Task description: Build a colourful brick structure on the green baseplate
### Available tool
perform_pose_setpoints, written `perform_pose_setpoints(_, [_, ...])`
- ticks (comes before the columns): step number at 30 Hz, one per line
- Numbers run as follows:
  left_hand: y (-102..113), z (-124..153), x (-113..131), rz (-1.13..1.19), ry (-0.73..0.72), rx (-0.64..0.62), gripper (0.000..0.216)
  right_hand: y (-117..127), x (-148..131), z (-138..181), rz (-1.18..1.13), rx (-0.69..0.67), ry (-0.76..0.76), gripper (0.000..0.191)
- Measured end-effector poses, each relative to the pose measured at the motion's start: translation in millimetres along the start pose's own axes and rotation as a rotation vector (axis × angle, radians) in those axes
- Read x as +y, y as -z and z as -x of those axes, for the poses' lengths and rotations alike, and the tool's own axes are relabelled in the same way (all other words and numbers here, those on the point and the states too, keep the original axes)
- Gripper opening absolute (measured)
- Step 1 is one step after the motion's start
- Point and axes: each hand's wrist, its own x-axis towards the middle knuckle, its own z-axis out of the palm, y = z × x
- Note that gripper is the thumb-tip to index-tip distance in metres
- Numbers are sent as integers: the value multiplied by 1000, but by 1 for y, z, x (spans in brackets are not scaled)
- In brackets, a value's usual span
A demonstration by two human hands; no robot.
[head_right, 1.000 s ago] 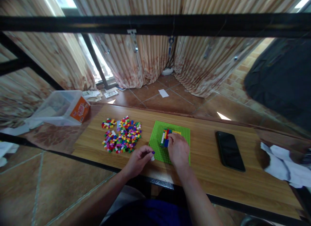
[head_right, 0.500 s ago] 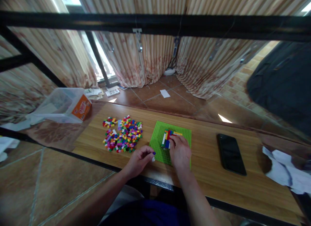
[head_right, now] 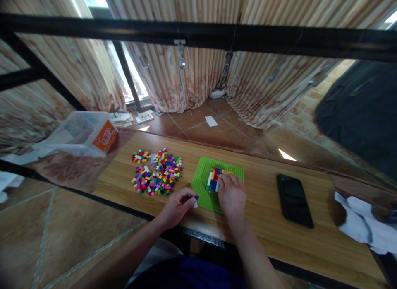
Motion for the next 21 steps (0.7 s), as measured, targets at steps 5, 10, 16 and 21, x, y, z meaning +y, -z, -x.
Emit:
perform_pose_setpoints(5, [1, 0, -2, -14, 0, -6, 16, 3, -4, 6, -8, 30, -34, 26])
perform_pose_setpoints(10, [0, 0, 0, 2, 4, 1, 16, 3, -13, 10, 68, -11, -141, 25])
perform_pose_setpoints(16, [0, 0, 0, 1, -12, -11, 16, 3, -20, 5, 34, -5, -238, 27])
perform_pose_setpoints(21, [0, 0, 0, -6, -3, -3, 17, 5, -14, 8, -238, -10, -310, 28])
